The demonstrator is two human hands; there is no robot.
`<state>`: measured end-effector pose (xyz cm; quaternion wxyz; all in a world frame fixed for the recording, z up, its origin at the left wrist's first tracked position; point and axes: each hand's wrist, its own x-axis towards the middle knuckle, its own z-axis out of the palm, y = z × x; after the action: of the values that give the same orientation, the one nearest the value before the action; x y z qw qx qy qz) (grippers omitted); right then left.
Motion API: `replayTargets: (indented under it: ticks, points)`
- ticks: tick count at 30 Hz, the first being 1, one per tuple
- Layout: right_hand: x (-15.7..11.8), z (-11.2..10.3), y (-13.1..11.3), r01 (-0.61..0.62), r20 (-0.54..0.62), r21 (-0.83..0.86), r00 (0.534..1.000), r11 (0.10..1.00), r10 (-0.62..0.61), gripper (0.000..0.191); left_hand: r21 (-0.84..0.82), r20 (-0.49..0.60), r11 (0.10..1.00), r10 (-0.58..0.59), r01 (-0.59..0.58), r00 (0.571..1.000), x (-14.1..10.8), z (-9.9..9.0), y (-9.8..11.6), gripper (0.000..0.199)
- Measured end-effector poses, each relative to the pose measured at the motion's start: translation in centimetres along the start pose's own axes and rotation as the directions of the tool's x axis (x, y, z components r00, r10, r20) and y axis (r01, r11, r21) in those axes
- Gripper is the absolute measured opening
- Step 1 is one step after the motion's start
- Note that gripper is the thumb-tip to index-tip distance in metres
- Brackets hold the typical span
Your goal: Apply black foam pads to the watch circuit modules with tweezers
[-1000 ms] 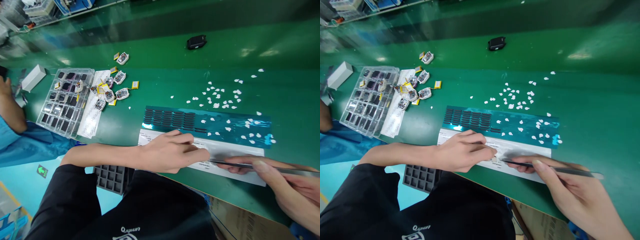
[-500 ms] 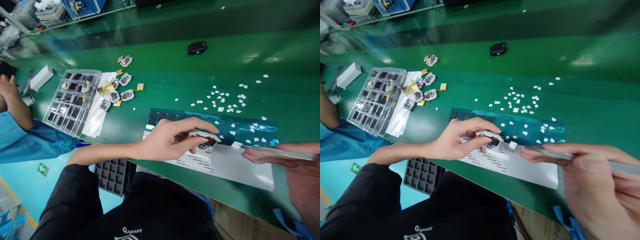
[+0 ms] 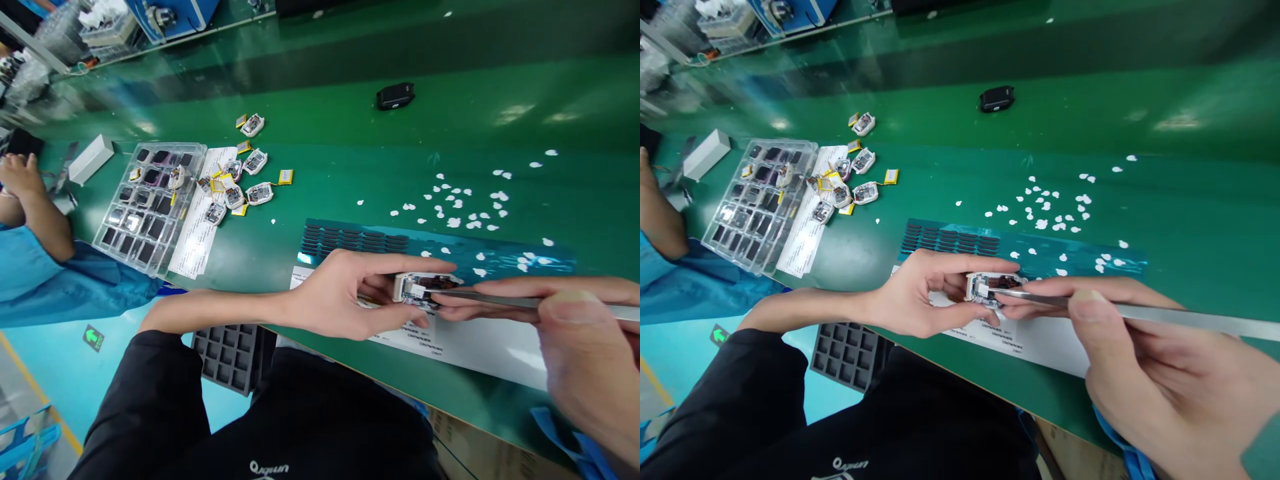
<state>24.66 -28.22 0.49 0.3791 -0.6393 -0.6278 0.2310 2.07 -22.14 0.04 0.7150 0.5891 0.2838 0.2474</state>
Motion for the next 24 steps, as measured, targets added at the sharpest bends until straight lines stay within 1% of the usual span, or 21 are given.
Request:
replayTargets:
  ticks: [2, 6, 9, 12, 15, 17, 19, 20, 22, 24]
  points:
    - [0.2, 0.1, -0.4, -0.017, -0.011, 0.045, 1.0, 0.999, 0.018, 0.035, 0.014, -0.006, 1.0, -0.002, 0.002, 1.0, 0.0, 0.1, 0.1, 0.063]
    - [0.1, 0.2, -0.5, -0.017, -0.045, -0.02, 0.999, 1.0, 0.016, 0.042, 0.037, -0.023, 0.999, 0.014, -0.013, 1.0, 0.0, 0.3, 0.0, 0.064]
    - [-0.1, 0.0, -0.3, 0.022, -0.029, -0.047, 0.999, 0.999, -0.024, 0.036, 0.058, -0.034, 0.998, 0.022, -0.02, 0.999, -0.1, 0.4, 0.0, 0.064]
    - [0.2, 0.0, -0.8, 0.045, -0.012, -0.03, 0.999, 0.999, -0.046, 0.029, 0.071, -0.058, 0.997, 0.043, -0.039, 0.997, -0.2, 0.5, 0.0, 0.061]
    - [0.6, 0.5, -1.8, 0.05, -0.019, -0.016, 0.999, 0.999, -0.051, 0.033, 0.09, -0.077, 0.994, 0.065, -0.058, 0.995, -0.2, 0.5, 0.1, 0.061]
    - [0.6, 0.7, -1.9, 0.049, -0.023, -0.026, 0.998, 0.998, -0.05, 0.033, 0.097, -0.078, 0.994, 0.062, -0.054, 0.995, -0.2, 0.5, 0.1, 0.06]
    - [0.2, 0.5, -1.1, 0.056, -0.037, -0.052, 0.998, 0.997, -0.058, 0.033, 0.096, -0.075, 0.994, 0.058, -0.051, 0.995, -0.2, 0.5, 0.1, 0.06]
    - [-0.2, 0.2, -0.2, 0.063, -0.037, -0.068, 0.997, 0.996, -0.065, 0.032, 0.095, -0.075, 0.994, 0.063, -0.056, 0.995, -0.2, 0.6, 0.1, 0.059]
    - [-1.2, -1.0, 2.2, 0.111, 0.012, -0.141, 0.994, 0.984, -0.111, 0.029, 0.104, -0.077, 0.992, 0.073, -0.064, 0.994, -0.2, 0.6, 0.1, 0.058]
    - [-2.2, -2.3, 4.9, 0.159, 0.033, -0.2, 0.987, 0.967, -0.156, 0.03, 0.116, -0.077, 0.991, 0.075, -0.066, 0.994, -0.2, 0.5, 0.1, 0.056]
